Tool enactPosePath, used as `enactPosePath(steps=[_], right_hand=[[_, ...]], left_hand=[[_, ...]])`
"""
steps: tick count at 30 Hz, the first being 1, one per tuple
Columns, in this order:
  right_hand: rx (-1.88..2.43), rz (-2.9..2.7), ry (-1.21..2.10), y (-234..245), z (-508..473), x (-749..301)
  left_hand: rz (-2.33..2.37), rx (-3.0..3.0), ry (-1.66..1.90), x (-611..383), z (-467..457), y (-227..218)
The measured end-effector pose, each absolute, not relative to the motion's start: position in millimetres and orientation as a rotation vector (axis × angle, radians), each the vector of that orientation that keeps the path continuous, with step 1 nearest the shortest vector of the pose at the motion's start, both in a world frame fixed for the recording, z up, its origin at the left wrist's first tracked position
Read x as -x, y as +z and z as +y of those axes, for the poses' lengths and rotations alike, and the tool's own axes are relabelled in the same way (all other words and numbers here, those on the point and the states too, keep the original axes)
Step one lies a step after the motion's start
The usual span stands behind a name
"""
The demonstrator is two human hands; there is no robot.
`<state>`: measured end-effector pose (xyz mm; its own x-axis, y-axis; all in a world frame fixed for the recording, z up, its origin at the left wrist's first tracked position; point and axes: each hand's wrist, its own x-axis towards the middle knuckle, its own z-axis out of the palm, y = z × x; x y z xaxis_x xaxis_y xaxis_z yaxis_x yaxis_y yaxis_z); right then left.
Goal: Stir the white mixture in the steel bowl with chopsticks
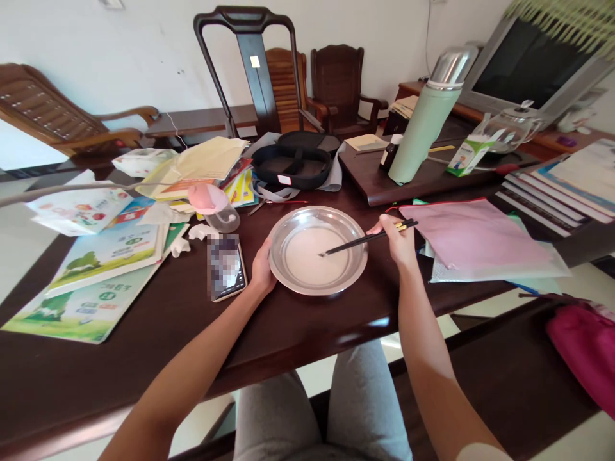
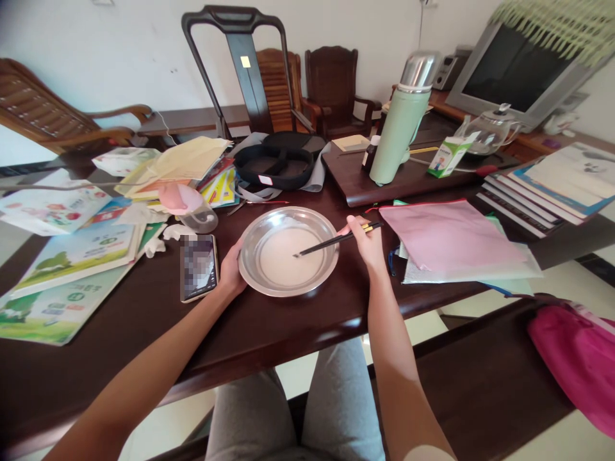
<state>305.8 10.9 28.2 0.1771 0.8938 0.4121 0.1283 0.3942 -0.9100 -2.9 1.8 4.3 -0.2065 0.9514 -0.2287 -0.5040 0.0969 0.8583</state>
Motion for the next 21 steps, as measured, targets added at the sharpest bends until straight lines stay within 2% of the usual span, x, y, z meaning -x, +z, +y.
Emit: enactPosePath(steps=[6,13,18,21], right_hand=[[0.976,-1.518,0.876,32.3,7.0,-297.8],[1.064,-1.319,0.726,31.1,8.4,-301.9],[0.999,-1.485,0.865,33.3,6.2,-298.5],[0.994,-1.529,0.835,32.8,7.9,-295.9]], left_hand=[[1.049,-0.588,1.450,3.0,1.9,4.7],[1.061,-0.582,1.466,2.8,2.1,4.9],[1.048,-0.593,1.460,3.1,1.7,5.5],[1.042,-0.593,1.464,3.5,2.0,4.7]])
